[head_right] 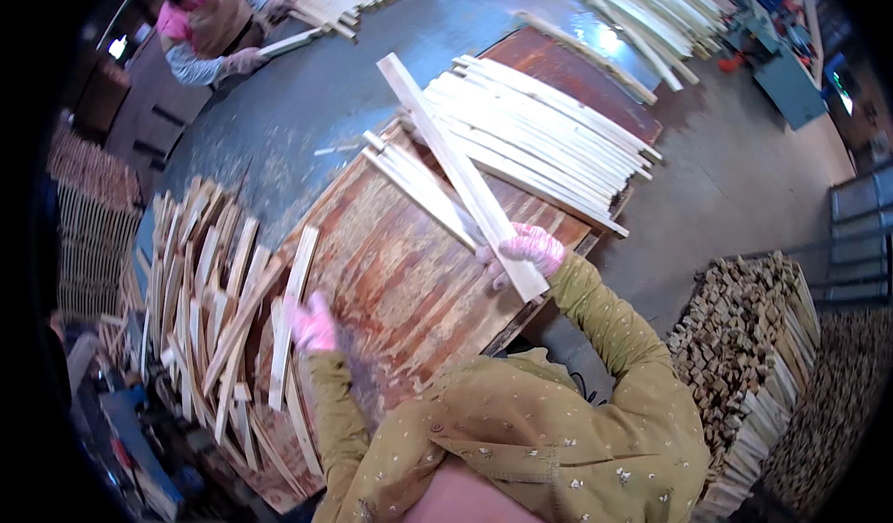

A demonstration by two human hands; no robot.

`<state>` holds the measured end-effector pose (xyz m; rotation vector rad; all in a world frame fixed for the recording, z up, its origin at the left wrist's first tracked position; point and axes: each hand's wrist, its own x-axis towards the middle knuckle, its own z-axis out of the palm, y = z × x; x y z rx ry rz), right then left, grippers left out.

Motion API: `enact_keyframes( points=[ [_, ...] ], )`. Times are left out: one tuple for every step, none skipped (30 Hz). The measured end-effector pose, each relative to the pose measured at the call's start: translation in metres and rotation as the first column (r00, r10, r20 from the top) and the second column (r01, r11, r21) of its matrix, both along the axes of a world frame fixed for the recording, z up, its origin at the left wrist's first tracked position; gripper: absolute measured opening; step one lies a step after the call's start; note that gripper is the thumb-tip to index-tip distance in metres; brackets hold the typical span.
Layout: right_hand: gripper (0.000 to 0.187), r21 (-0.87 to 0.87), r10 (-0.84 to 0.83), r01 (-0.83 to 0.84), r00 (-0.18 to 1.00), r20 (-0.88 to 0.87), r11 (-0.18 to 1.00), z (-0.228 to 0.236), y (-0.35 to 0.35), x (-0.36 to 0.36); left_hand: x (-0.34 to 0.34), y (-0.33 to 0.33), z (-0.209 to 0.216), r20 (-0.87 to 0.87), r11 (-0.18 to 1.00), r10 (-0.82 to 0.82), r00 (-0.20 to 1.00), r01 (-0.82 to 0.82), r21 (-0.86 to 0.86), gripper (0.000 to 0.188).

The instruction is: The person sorts thin wooden slats from a large pile on a workbench, picking them up by hand and arranging them into neat stacks. They repeatedly gather handfuls of slats, align them, and place them into organized piles on the table or on the floor.

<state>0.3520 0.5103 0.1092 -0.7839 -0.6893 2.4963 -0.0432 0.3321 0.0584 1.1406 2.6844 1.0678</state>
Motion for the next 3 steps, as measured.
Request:
enact_keyframes(
  points=[
    [0.068, 0.001, -0.012, 0.012, 0.998, -0.054, 1.000, 0.000, 0.010, 0.010, -0.022, -0.012, 0.006, -0.036, 0.991, 0.064, 0.997, -0.067, -0.113, 0.054],
    [0.069, -0.003, -0.020, 0.020, 0.994, -0.105, 1.000, -0.001, 0.019, 0.020, -0.046, -0.026, 0.004, -0.081, 0.964, 0.125, 0.989, -0.141, -0.226, 0.056],
    [0.074, -0.020, -0.005, 0.002, 0.985, -0.171, 1.000, -0.016, 0.030, 0.028, -0.045, -0.015, 0.001, -0.073, 0.968, 0.098, 0.992, -0.112, -0.225, 0.056]
  ],
)
